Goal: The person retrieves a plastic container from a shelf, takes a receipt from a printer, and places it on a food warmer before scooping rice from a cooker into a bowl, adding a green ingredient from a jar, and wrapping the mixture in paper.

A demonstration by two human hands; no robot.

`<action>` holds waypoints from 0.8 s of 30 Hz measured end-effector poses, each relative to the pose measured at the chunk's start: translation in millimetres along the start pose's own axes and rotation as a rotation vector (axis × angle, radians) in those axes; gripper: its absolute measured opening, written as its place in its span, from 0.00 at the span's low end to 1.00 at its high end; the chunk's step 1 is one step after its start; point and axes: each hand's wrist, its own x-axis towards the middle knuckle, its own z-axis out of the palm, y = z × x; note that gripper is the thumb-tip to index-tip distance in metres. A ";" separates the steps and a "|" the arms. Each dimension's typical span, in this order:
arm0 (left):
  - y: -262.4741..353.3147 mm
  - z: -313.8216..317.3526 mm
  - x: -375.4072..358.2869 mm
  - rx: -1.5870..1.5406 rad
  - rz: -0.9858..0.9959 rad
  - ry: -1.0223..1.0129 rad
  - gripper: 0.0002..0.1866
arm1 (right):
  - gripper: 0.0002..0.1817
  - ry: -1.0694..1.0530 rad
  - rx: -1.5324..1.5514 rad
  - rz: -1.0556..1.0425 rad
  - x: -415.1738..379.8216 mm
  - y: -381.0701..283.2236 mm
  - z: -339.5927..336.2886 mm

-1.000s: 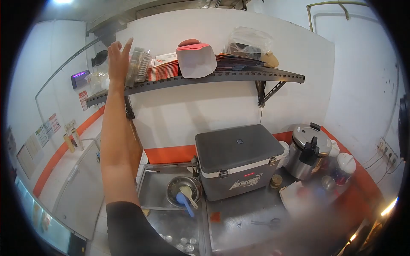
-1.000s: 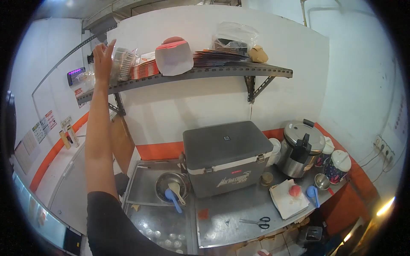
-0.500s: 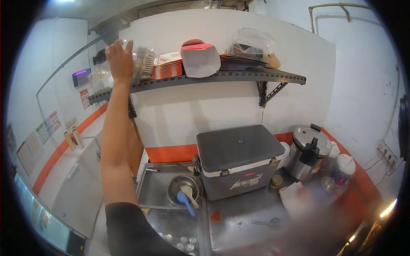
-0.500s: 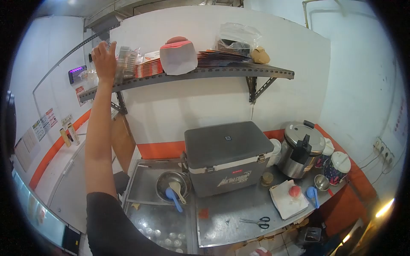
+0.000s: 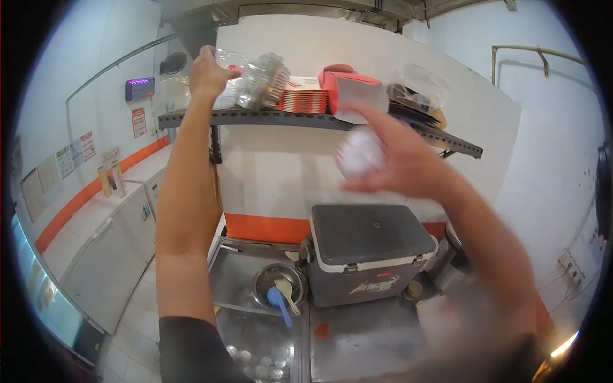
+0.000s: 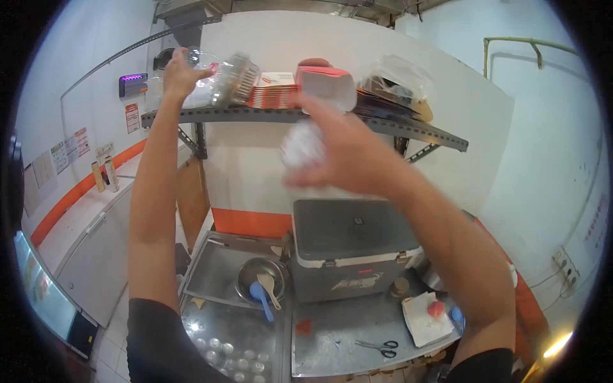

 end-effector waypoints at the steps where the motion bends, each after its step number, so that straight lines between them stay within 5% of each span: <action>1: -9.5 5.0 3.7 -0.049 0.030 0.007 0.42 | 0.53 -0.166 0.075 0.144 41.7 -2.4 1.9; 2: -17.5 9.5 5.1 -0.097 0.060 0.012 0.42 | 0.55 -0.335 0.149 0.290 79.0 -8.1 5.5; 4: -24.5 14.2 8.0 -0.167 0.142 0.034 0.41 | 0.57 -0.395 -0.148 0.168 132.8 -1.8 31.6; 6: -27.3 16.6 10.7 -0.228 0.254 0.032 0.41 | 0.59 -0.555 -0.156 0.274 180.3 23.5 59.9; 10: -13.5 5.7 3.3 -0.245 0.315 -0.022 0.36 | 0.59 -0.836 -0.349 0.525 218.8 15.3 80.6; 19: -14.3 32.6 12.8 -0.287 0.598 0.150 0.32 | 0.29 -0.849 -0.712 0.592 251.2 -17.9 127.3; 24: -13.6 26.3 23.2 -0.113 0.690 0.161 0.32 | 0.23 -0.982 -0.875 0.518 258.9 -18.4 141.9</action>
